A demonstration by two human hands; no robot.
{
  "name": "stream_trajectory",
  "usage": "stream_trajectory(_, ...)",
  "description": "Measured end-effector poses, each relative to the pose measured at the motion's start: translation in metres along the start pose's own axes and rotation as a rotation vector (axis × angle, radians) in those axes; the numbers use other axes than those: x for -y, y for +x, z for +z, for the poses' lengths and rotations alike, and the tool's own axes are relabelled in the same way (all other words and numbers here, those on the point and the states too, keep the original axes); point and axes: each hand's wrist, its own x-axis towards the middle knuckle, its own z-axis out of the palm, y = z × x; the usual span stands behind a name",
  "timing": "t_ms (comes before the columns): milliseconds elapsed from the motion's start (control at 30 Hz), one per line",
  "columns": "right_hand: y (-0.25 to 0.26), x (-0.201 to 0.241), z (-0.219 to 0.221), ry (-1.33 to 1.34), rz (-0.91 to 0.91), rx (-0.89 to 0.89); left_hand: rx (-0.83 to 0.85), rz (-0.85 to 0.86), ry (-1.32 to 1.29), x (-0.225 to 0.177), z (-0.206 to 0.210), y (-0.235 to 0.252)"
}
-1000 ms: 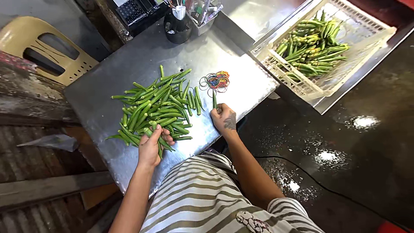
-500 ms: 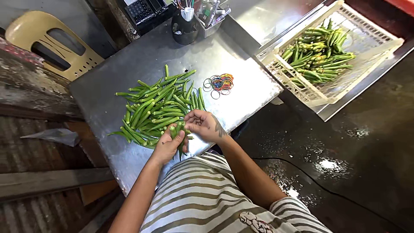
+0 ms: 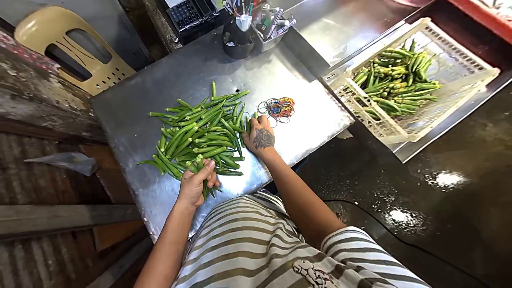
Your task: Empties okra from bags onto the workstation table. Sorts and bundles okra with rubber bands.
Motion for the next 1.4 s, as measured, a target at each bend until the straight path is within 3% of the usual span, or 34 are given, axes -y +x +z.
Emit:
stream_trajectory(167,-0.008,-0.005,0.007,0.043,0.050,-0.010,-0.016,-0.046,-0.030,-0.003,-0.004,0.001)
stream_trajectory(333,-0.004,-0.002,-0.009,0.373,0.208,0.142,0.049,-0.026,-0.002,-0.005,0.006,0.003)
stream_trajectory(433,-0.008,-0.005,-0.017,0.597,0.253,0.081,0.060,-0.060,-0.014,-0.008,0.010,0.002)
stream_trajectory(500,-0.019,-0.005,-0.025,0.777,0.127,-0.003,0.061,-0.089,-0.035,-0.009,0.010,0.000)
stream_trajectory(600,-0.043,0.010,-0.036,0.932,-0.254,-0.165,0.091,-0.135,-0.051,-0.010,0.010,0.002)
stream_trajectory(700,-0.070,0.030,-0.040,0.813,-0.622,-0.290,0.205,-0.203,-0.100,-0.005,0.010,0.007)
stream_trajectory(767,-0.084,0.038,-0.031,0.650,-0.741,-0.366,0.205,-0.229,-0.155,0.000,0.014,0.009)
stream_trajectory(833,-0.091,0.040,-0.023,0.516,-0.765,-0.433,0.159,-0.223,-0.163,0.004,0.017,0.009)
stream_trajectory(900,-0.092,0.036,-0.024,0.512,-0.763,-0.377,0.135,-0.212,-0.180,0.004,0.015,0.009)
stream_trajectory(1100,-0.089,0.023,-0.032,0.769,-0.780,-0.100,0.156,-0.169,-0.159,0.009,0.009,0.005)
stream_trajectory(1300,-0.087,0.016,-0.043,0.762,-0.865,0.036,0.229,-0.143,-0.051,0.006,0.006,0.001)
stream_trajectory(1400,-0.081,0.014,-0.052,1.009,-0.772,0.044,0.312,-0.123,0.065,0.007,0.007,0.002)
